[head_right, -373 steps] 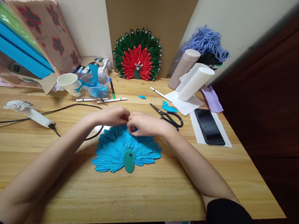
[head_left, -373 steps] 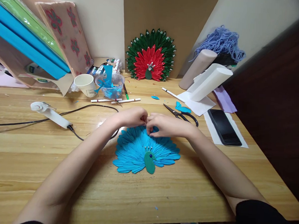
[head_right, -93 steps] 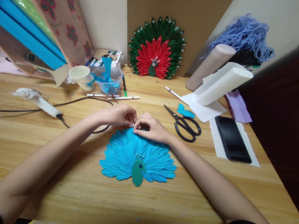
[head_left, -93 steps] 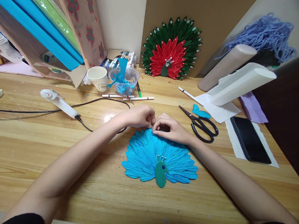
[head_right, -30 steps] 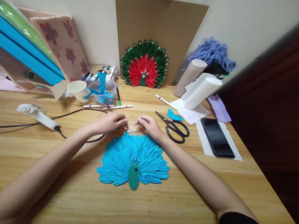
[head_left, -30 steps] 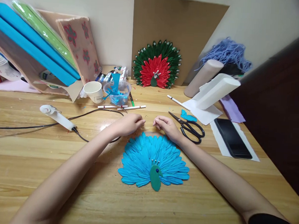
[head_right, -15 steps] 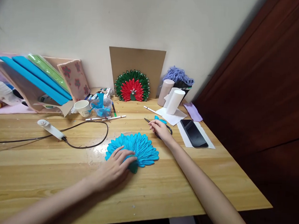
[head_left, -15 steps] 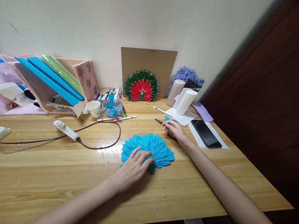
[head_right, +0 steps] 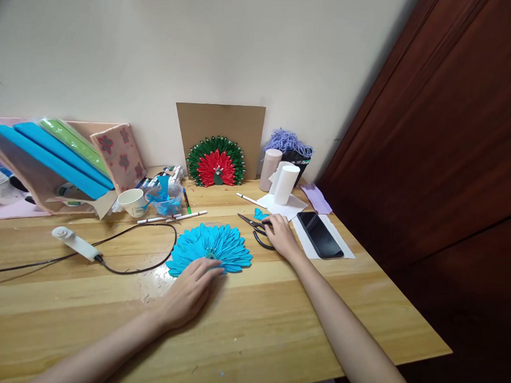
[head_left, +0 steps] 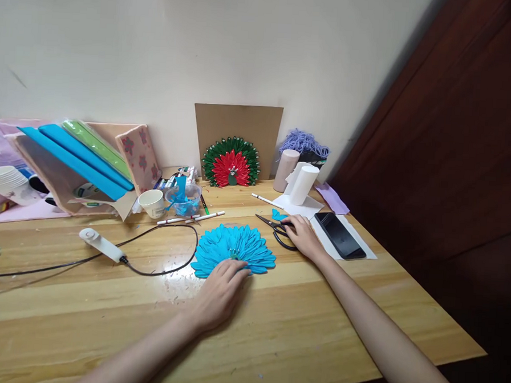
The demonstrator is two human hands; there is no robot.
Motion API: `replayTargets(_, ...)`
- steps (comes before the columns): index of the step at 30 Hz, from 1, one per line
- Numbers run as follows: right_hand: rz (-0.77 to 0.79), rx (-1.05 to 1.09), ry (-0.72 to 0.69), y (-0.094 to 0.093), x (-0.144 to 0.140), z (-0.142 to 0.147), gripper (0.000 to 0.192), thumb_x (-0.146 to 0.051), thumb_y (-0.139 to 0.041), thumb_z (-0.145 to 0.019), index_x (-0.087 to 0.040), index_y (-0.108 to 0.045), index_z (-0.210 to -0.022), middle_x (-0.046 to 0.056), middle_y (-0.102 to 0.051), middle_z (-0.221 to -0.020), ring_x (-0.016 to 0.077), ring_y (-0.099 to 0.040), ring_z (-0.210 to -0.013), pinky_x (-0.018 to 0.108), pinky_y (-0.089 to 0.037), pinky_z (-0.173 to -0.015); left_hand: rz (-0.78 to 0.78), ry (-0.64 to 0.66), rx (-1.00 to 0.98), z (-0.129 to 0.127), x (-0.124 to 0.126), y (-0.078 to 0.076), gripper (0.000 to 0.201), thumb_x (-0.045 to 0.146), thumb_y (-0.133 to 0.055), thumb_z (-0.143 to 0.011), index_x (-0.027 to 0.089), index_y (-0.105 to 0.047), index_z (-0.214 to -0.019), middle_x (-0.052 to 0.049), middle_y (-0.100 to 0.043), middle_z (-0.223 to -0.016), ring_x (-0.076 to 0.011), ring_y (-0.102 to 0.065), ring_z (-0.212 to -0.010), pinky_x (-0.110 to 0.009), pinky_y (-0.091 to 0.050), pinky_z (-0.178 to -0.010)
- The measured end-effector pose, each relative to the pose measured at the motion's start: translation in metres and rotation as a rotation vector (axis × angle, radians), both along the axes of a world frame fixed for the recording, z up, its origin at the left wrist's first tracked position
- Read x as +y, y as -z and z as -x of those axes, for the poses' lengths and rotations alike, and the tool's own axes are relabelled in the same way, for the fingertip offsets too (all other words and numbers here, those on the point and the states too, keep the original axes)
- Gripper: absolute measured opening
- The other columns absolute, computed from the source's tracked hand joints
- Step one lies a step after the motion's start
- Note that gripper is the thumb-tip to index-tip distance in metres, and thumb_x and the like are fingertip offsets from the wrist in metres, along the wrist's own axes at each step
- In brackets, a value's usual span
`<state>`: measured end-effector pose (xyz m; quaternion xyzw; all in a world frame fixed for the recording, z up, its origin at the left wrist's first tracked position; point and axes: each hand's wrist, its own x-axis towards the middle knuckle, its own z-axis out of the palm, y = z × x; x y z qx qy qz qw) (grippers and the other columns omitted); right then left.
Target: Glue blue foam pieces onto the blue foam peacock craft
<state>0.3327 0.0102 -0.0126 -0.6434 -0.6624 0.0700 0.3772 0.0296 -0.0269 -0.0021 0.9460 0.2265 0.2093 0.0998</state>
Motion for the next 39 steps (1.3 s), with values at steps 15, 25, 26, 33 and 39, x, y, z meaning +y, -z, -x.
replayTargets(15, -0.017, -0.084, 0.180, 0.015, 0.064, -0.001, 0.013, -0.028, -0.062, -0.075, -0.018, -0.064, -0.083, 0.008, -0.062, -0.084, 0.0240, -0.054, -0.086, 0.037, -0.043, -0.078, 0.019, -0.085, -0.123, -0.031, 0.054, -0.013, 0.026, 0.011, -0.037, -0.086, 0.017, -0.051, -0.107, -0.010, -0.058, -0.102, -0.0221, -0.053, -0.092, -0.038, -0.046, -0.078)
replayTargets(25, -0.213, -0.025, 0.012, -0.010, 0.042, 0.039, 0.008, -0.024, -0.055, -0.084, -0.023, -0.063, -0.083, 0.006, -0.065, -0.087, 0.0231, -0.057, -0.088, 0.039, -0.044, -0.081, 0.283, -0.177, -0.247, -0.026, 0.061, -0.011, 0.020, 0.022, -0.035, -0.091, 0.018, -0.054, -0.098, -0.007, -0.058, -0.094, -0.0197, -0.053, -0.090, -0.035, -0.043, -0.080)
replayTargets(26, -0.272, -0.015, -0.091, -0.012, 0.035, 0.050, 0.008, -0.022, -0.055, -0.084, -0.023, -0.063, -0.086, 0.005, -0.065, -0.086, 0.0223, -0.057, -0.087, 0.039, -0.045, -0.080, 0.347, -0.190, -0.268, -0.026, 0.063, -0.012, 0.022, 0.024, -0.034, -0.093, 0.018, -0.054, -0.098, -0.007, -0.058, -0.094, -0.0193, -0.053, -0.091, -0.035, -0.042, -0.081)
replayTargets(33, -0.413, -0.151, -0.408, -0.009, 0.005, 0.094, 0.019, -0.014, -0.060, -0.080, -0.026, -0.063, -0.095, 0.006, -0.064, -0.093, 0.0194, -0.058, -0.088, 0.035, -0.048, -0.077, 0.502, -0.261, -0.272, -0.027, 0.069, -0.007, 0.028, 0.037, -0.036, -0.093, 0.018, -0.055, -0.087, -0.004, -0.058, -0.084, -0.0175, -0.053, -0.082, -0.032, -0.042, -0.076)
replayTargets(39, -0.231, 0.020, -0.477, -0.006, 0.006, 0.094, 0.015, -0.019, -0.057, -0.083, -0.024, -0.058, -0.098, 0.006, -0.064, -0.096, 0.0180, -0.061, -0.092, 0.033, -0.050, -0.080, 0.491, -0.242, -0.233, -0.029, 0.071, -0.003, 0.027, 0.033, -0.037, -0.093, 0.018, -0.056, -0.083, -0.004, -0.060, -0.082, -0.0168, -0.053, -0.078, -0.029, -0.041, -0.071)
